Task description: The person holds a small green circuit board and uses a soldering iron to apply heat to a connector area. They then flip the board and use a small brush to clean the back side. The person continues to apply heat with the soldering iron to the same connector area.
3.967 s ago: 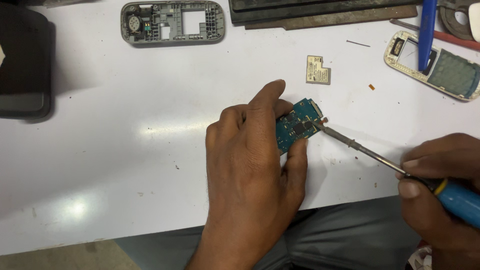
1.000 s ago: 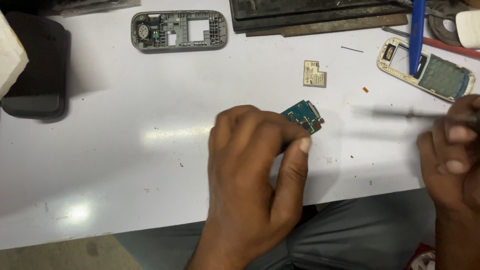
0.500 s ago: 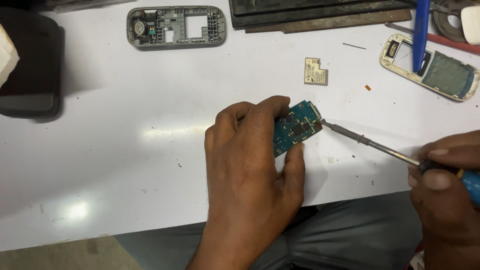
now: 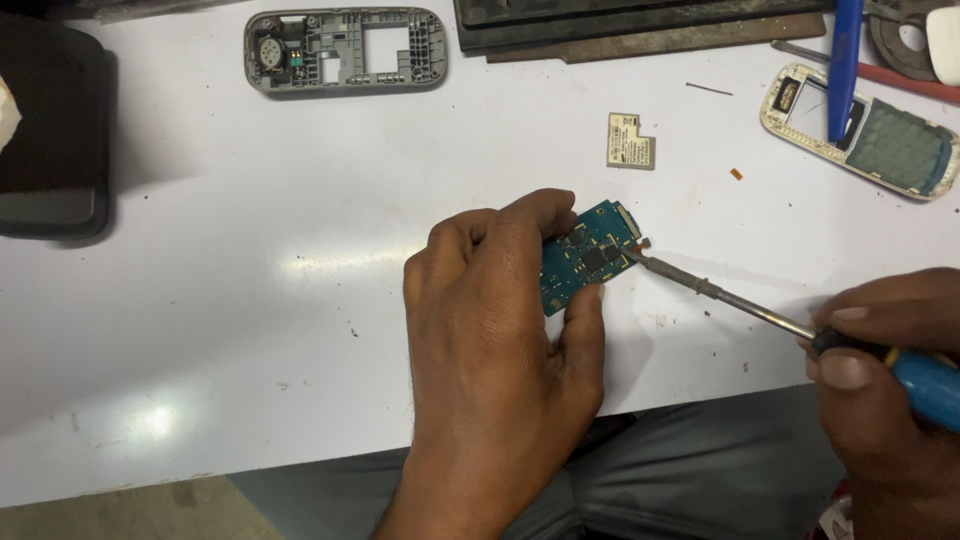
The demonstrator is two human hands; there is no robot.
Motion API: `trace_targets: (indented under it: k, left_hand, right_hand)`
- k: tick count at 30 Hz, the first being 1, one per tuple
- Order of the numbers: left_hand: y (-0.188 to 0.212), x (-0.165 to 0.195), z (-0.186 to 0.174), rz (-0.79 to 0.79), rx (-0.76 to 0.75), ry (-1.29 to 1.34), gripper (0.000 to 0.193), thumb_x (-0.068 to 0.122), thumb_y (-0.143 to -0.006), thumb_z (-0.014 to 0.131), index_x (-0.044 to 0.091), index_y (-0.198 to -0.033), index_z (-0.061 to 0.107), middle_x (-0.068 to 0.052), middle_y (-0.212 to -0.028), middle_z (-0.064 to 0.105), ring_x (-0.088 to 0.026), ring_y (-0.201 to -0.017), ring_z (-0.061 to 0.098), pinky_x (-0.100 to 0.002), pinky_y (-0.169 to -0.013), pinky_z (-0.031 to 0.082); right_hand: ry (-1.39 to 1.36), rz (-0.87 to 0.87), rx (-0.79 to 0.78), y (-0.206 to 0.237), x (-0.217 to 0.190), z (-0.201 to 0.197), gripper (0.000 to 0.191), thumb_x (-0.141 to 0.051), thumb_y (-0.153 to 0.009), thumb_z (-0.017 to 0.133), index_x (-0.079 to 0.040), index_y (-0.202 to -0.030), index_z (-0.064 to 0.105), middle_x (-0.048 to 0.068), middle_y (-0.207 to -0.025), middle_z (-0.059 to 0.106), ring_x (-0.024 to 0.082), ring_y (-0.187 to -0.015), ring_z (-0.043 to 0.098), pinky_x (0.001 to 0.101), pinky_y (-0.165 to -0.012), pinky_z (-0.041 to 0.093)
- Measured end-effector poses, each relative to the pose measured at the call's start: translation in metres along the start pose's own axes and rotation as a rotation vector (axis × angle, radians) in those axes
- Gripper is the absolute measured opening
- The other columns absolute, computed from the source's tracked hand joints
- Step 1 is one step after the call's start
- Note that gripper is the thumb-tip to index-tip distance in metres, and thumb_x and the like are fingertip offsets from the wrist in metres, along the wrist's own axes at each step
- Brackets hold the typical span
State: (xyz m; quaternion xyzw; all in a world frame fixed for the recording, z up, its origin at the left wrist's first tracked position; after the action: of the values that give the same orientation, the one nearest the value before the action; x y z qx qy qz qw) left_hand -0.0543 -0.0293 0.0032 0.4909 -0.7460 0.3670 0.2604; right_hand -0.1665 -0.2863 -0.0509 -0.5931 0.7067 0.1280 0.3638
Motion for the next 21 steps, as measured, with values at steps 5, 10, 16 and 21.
trace_targets:
  k: [5,10,16,21]
  left_hand:
    - [0.0,0.0,0.001,-0.003,-0.003,0.002,0.056,0.002,-0.078,0.079,0.002,-0.129,0.057,-0.009,-0.111,0.071,-0.028,-0.112,0.06,-0.046,-0.098,0.039]
    - [0.0,0.0,0.001,-0.002,-0.006,-0.002,0.056,0.002,-0.078,0.079,0.002,-0.129,0.056,-0.009,-0.11,0.072,-0.028,-0.112,0.06,-0.046,-0.098,0.039]
    - [0.0,0.0,0.0,0.007,0.007,0.002,0.055,0.002,-0.078,0.079,0.002,-0.129,0.057,-0.009,-0.111,0.071,-0.028,-0.112,0.06,-0.046,-0.097,0.039]
    - [0.0,-0.001,0.001,-0.011,-0.004,0.003,0.055,0.002,-0.079,0.079,0.002,-0.129,0.057,-0.008,-0.11,0.072,-0.027,-0.112,0.061,-0.046,-0.097,0.039]
  right_hand:
    - [-0.034,-0.022,0.0,-0.003,0.001,0.001,0.025,-0.025,-0.106,0.069,-0.004,-0.106,0.055,0.014,-0.094,0.067,0.016,-0.077,0.07,0.0284,-0.076,0.057]
    - [-0.023,-0.025,-0.008,0.001,0.003,0.0,0.025,-0.025,-0.107,0.069,-0.004,-0.105,0.056,0.013,-0.095,0.067,0.016,-0.079,0.07,0.0292,-0.08,0.058]
    - [-0.04,-0.003,0.024,0.003,0.004,0.001,0.026,-0.025,-0.109,0.069,-0.003,-0.106,0.055,0.012,-0.095,0.065,0.015,-0.078,0.068,0.0282,-0.081,0.058]
    - [-0.087,0.051,0.044,0.007,0.002,0.001,0.023,-0.021,-0.109,0.067,-0.003,-0.11,0.053,0.013,-0.094,0.065,0.014,-0.072,0.064,0.0278,-0.075,0.056]
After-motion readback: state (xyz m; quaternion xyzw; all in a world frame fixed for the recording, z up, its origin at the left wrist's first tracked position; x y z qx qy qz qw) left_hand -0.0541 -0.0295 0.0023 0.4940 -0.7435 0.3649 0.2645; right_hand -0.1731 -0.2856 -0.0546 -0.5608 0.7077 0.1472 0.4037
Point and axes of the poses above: each hand's wrist, its own y-axis away from the middle knuckle, its own z-axis out of the palm, x = y × z, the point moved 4 cm from there along -y, towards the middle knuckle
